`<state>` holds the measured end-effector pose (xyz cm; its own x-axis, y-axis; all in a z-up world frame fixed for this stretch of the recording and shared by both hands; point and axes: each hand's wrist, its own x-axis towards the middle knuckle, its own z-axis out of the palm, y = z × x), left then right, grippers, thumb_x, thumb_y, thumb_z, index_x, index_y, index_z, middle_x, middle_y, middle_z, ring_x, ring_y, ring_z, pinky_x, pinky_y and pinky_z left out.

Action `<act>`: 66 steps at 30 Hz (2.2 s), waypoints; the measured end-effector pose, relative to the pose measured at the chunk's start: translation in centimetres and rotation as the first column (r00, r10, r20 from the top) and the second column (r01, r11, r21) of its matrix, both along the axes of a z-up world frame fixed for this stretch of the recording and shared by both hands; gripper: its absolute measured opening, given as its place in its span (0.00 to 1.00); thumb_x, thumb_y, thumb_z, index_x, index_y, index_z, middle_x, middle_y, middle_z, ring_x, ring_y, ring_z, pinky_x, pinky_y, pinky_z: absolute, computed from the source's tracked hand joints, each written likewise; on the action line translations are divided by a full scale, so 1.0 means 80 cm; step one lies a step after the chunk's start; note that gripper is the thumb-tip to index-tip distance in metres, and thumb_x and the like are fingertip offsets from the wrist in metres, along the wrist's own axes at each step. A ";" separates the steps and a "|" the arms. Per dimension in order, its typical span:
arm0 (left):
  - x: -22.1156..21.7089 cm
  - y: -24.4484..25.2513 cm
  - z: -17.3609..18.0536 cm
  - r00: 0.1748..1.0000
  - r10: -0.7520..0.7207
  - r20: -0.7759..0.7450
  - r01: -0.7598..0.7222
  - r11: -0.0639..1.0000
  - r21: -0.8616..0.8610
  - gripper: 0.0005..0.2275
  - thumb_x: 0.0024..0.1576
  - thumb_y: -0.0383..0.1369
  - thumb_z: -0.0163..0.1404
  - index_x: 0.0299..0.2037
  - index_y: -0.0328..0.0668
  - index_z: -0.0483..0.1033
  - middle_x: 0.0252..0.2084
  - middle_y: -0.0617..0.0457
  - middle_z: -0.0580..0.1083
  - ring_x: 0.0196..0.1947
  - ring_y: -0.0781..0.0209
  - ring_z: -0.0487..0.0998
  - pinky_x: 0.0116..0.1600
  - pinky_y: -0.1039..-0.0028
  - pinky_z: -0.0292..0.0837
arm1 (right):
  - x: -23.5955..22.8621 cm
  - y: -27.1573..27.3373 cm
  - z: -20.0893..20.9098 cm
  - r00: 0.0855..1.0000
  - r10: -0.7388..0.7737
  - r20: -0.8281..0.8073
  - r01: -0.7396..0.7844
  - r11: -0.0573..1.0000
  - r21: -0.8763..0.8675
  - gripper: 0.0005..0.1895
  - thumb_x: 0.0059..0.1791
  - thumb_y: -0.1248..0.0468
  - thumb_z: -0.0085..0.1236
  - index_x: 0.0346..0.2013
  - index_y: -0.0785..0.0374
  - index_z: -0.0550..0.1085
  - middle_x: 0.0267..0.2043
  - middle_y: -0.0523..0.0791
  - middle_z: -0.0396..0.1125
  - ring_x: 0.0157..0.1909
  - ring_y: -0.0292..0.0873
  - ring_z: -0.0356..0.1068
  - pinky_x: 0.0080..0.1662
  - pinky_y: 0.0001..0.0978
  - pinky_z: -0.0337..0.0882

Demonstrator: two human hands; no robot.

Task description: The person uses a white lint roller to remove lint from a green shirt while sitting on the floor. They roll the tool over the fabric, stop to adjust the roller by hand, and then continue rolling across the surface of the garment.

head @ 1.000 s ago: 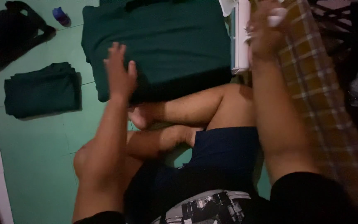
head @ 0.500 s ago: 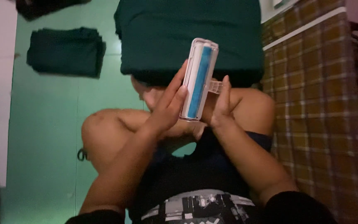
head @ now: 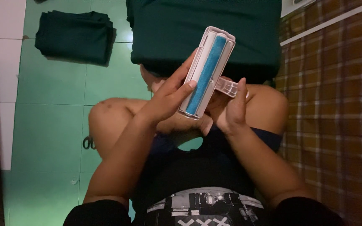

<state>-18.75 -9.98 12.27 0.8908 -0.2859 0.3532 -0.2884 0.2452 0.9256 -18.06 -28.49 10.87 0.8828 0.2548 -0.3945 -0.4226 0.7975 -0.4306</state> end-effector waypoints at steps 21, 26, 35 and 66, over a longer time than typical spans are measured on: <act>-0.039 -0.019 0.032 0.973 0.230 -0.002 -0.210 0.890 0.404 0.43 0.61 0.47 0.56 0.80 0.48 0.39 0.73 0.30 0.61 0.65 0.27 0.69 0.66 0.38 0.46 | -0.016 -0.024 -0.024 0.991 0.012 0.134 -0.006 0.999 -0.047 0.29 0.49 0.33 0.51 0.43 0.54 0.75 0.45 0.50 0.77 0.43 0.51 0.79 0.50 0.45 0.81; -0.050 -0.022 0.032 0.976 0.213 0.036 -0.210 0.891 0.402 0.41 0.61 0.42 0.57 0.80 0.51 0.41 0.74 0.32 0.61 0.67 0.25 0.68 0.66 0.43 0.50 | -0.038 -0.023 0.008 0.989 0.015 0.147 -0.009 0.999 -0.039 0.30 0.50 0.33 0.48 0.45 0.54 0.76 0.47 0.51 0.77 0.44 0.53 0.79 0.50 0.49 0.80; -0.074 -0.036 0.048 0.923 0.382 -0.057 -0.349 0.888 0.298 0.25 0.67 0.47 0.47 0.72 0.53 0.58 0.54 0.39 0.76 0.52 0.34 0.79 0.59 0.40 0.66 | -0.071 -0.035 0.016 0.954 0.101 0.281 -0.032 0.970 -0.240 0.34 0.50 0.34 0.47 0.50 0.61 0.72 0.45 0.52 0.75 0.41 0.51 0.79 0.46 0.43 0.82; -0.084 -0.051 0.062 0.901 0.426 0.076 -0.433 0.890 0.143 0.15 0.68 0.38 0.44 0.62 0.47 0.67 0.44 0.49 0.74 0.47 0.59 0.75 0.55 0.61 0.73 | -0.081 -0.053 0.012 0.920 0.116 0.375 0.002 0.954 -0.298 0.34 0.50 0.35 0.51 0.48 0.64 0.73 0.48 0.54 0.73 0.45 0.50 0.78 0.46 0.39 0.83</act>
<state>-25.43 -14.04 17.27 0.9243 0.0680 0.3755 -0.3724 -0.0539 0.9265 -24.55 -32.72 11.86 0.9672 0.2370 -0.0909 -0.2183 0.5938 -0.7744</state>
